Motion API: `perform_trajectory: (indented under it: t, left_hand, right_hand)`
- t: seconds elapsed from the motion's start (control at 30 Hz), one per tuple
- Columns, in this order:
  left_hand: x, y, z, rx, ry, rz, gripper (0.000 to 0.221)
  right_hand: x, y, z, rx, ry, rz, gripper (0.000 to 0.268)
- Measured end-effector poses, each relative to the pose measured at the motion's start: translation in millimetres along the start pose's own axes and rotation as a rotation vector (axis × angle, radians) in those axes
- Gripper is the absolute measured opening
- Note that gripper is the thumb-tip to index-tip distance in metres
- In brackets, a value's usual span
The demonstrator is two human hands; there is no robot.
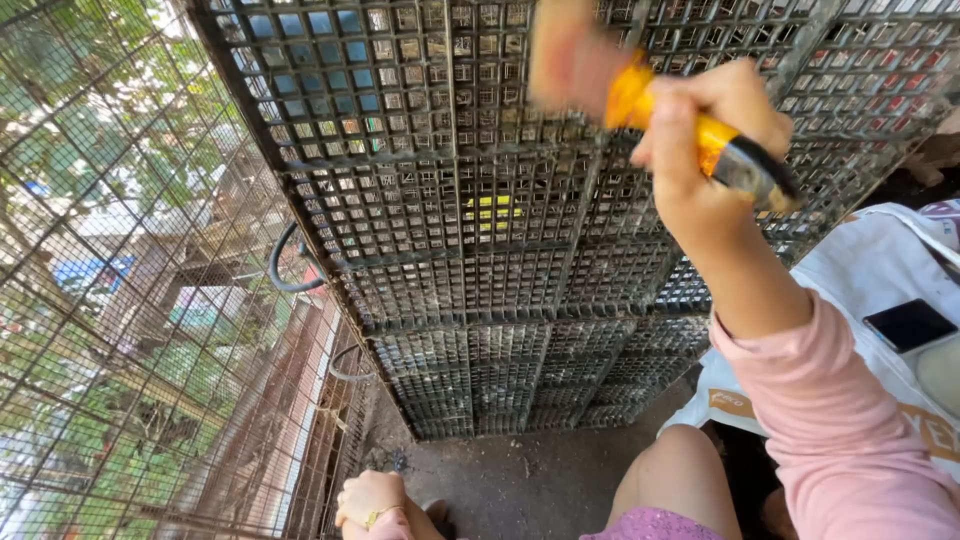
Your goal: The person cleans the surface of a large cage structure by brushing off debris with a brush and wiping it by hand.
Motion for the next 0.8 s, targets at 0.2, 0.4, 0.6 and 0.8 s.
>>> perform_trajectory:
  t: [0.2,0.4,0.6,0.8]
  left_hand:
    - [0,-4,-7,0.07,-0.023,0.025,0.053]
    - [0,-10,-11,0.027,0.036,0.006,0.051]
    - [3,19,26,0.166,-0.065,0.002,0.05]
    - [1,15,20,0.09,-0.078,-0.004,0.052]
  right_hand:
    - [18,26,-37,0.297,-0.005,0.178,0.026]
    - [-7,47,-25,-0.079,0.026,0.203,0.033]
    - [-14,60,-45,0.323,-0.376,-0.457,0.044]
    - [-6,94,-100,0.676,-0.755,-0.689,0.043]
Point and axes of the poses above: each hand's wrist, its own y-axis away from the middle knuckle, its own z-axis out of the back of the hand, x = y × z, the point moved 10 cm from there along -y, towards the middle knuckle, and after that the axes turned 11 degrees about -x, right-handed, at the moved point
